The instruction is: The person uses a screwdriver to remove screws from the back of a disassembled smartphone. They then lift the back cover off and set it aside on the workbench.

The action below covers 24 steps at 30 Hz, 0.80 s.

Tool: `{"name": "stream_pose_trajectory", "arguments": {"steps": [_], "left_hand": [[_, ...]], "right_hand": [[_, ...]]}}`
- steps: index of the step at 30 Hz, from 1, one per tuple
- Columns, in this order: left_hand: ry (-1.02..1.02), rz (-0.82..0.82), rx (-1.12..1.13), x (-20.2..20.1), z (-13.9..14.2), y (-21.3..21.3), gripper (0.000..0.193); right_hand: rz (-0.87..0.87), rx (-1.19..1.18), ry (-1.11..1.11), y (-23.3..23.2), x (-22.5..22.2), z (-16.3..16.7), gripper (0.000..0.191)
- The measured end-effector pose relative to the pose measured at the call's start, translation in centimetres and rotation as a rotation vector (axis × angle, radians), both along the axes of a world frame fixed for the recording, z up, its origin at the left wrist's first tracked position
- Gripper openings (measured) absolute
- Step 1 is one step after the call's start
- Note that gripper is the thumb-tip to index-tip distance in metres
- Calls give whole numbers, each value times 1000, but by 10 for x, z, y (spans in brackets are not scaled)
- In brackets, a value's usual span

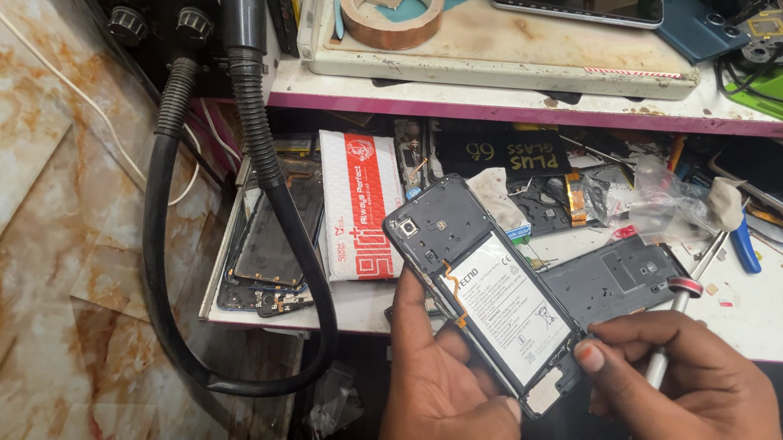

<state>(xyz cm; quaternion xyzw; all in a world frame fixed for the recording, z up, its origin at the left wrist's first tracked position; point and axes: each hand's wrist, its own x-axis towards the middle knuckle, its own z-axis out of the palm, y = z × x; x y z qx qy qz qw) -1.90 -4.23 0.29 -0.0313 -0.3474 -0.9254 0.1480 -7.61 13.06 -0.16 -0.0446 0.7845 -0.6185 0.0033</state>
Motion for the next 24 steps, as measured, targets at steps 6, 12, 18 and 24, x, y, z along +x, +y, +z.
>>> {"name": "stream_pose_trajectory", "arguments": {"steps": [6, 12, 18, 24], "left_hand": [[55, 77, -69, 0, -3, 6, 120], [50, 98, -125, 0, -3, 8, 122], [-177, 51, -73, 0, 6, 7, 126], [34, 33, -164, 0, 12, 4, 117]], "right_hand": [[-22, 48, 28, -5, 2, 2, 21], [106, -196, -99, 7, -8, -11, 32], [82, -467, -593, 25, -16, -12, 23], [47, -419, -615, 27, -14, -8, 18]]}}
